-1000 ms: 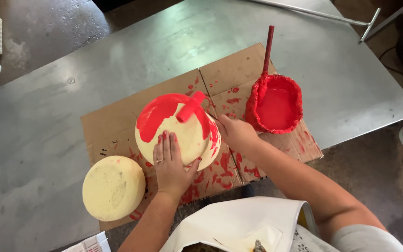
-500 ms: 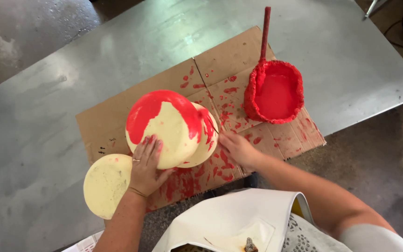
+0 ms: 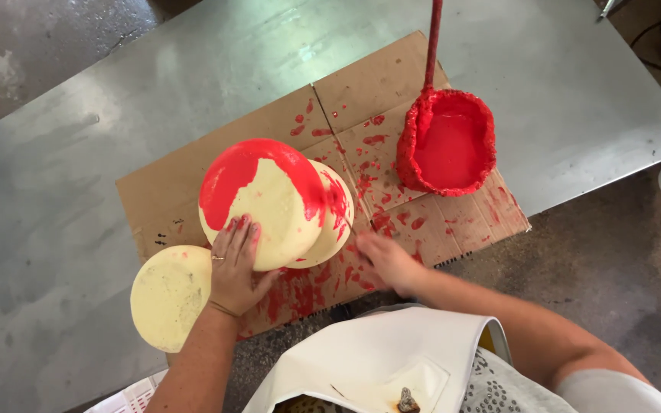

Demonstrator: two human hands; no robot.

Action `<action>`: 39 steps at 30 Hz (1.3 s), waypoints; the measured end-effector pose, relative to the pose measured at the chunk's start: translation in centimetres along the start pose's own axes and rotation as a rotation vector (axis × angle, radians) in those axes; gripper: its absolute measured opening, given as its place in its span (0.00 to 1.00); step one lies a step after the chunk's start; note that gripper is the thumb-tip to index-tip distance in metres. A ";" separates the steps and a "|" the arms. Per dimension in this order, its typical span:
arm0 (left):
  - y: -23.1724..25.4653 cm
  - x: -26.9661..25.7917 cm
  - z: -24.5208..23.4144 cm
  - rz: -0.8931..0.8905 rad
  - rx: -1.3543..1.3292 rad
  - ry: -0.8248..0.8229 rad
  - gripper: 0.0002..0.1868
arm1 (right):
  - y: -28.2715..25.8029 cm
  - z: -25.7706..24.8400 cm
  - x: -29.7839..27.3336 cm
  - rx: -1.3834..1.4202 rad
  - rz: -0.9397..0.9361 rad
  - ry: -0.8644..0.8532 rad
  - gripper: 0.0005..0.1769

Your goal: Waxing cheese wheels with red wax using a roller and brush, then organizing them into crates.

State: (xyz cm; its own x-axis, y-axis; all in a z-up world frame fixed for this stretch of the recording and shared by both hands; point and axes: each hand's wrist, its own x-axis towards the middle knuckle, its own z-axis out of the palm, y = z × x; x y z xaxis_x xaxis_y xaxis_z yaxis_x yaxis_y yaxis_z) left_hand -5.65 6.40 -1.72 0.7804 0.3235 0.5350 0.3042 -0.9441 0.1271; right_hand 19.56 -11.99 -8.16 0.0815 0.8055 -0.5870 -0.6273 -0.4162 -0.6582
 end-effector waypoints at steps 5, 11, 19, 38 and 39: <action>0.6 0.4 -0.1 0.000 0.023 -0.036 0.47 | -3.8 0.2 4.6 -0.207 -0.240 0.041 0.19; 3.8 2.6 0.2 -0.077 0.086 -0.063 0.44 | 1.8 -3.0 -3.1 -0.755 -0.102 0.136 0.32; 8.7 4.2 3.8 -0.272 0.210 -0.017 0.46 | -9.7 0.8 -0.8 -1.017 -0.403 0.290 0.18; 7.6 1.8 3.4 -0.225 0.272 0.092 0.45 | -6.0 2.1 -0.2 -0.654 -0.380 0.211 0.16; 7.5 1.6 3.5 -0.225 0.271 0.091 0.45 | -3.0 0.8 -0.4 -0.653 -0.379 0.212 0.16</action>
State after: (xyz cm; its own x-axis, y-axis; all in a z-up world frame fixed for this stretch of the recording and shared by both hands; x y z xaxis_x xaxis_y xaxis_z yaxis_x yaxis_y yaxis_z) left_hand -0.21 0.03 -2.83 0.6298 0.5025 0.5923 0.6057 -0.7951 0.0305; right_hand 20.80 -10.71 -5.60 0.3862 0.8719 -0.3012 0.0500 -0.3458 -0.9370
